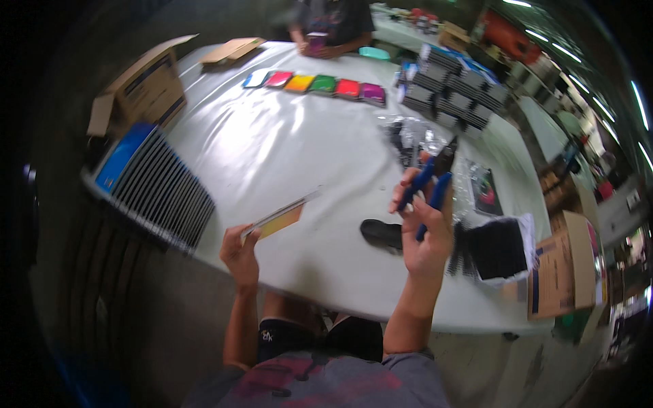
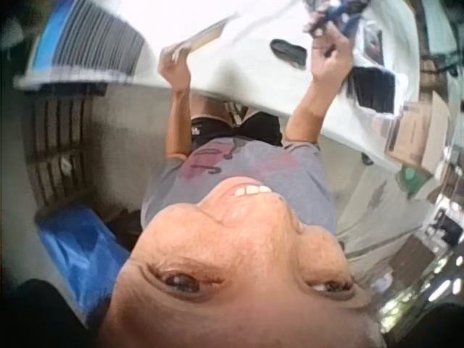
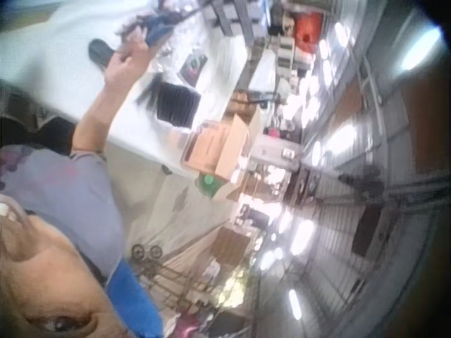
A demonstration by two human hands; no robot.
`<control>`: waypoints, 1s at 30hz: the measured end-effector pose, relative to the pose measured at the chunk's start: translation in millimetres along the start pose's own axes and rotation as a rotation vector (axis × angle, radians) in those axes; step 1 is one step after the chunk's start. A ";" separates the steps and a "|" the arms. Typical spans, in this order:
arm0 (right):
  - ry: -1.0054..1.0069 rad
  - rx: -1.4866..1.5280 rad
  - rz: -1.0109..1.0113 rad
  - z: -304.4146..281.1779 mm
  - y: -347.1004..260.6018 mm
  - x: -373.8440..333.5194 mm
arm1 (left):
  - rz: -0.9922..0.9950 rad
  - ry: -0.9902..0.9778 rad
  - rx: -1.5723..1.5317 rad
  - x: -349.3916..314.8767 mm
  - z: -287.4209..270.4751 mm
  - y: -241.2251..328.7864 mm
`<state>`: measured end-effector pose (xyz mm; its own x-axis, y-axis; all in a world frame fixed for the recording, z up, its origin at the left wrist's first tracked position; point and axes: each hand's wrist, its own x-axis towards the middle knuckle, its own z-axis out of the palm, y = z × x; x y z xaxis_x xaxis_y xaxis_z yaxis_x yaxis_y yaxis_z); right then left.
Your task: The person uses pliers to trim the spiral binding of a stack of notebooks. They repeatedly pick up the stack, cut the spiral ends, and place the stack back on the table. Another person is visible in the background handling similar items.
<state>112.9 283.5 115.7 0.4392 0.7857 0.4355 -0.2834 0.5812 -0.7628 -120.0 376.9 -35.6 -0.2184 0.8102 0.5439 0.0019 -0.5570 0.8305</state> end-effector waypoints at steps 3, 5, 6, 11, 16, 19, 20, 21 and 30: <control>-0.113 -0.407 0.048 24.1 16.2 -19.0 | 0.101 0.023 0.108 11.9 6.3 21.0; -0.347 -0.793 0.032 41.8 36.7 -34.1 | 0.215 0.026 0.213 17.5 8.1 26.0; -0.469 -0.991 -0.059 49.8 45.9 -41.3 | 0.240 0.015 0.270 18.7 7.2 32.3; -0.512 -1.121 -0.065 52.3 62.3 -68.0 | 0.307 0.073 0.266 19.3 4.9 48.8; -0.491 -1.163 -0.150 47.6 55.5 -70.8 | 0.394 0.082 0.350 17.4 3.4 60.2; -0.451 -1.239 -0.213 49.8 50.5 -71.2 | 0.386 0.094 0.345 13.0 8.0 62.0; -0.454 -1.255 -0.231 50.7 49.5 -71.5 | 0.383 0.088 0.368 11.8 8.0 63.8; -0.451 -1.275 -0.249 51.4 48.2 -71.9 | 0.380 0.078 0.384 11.0 7.7 65.6; -0.464 -1.294 -0.300 54.9 46.6 -74.1 | 0.444 0.049 0.485 6.2 9.3 79.1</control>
<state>20.3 263.9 74.2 -0.0469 0.8132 0.5802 0.8550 0.3330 -0.3976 -112.1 339.6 34.5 -0.1393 0.5070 0.8506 0.5391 -0.6817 0.4946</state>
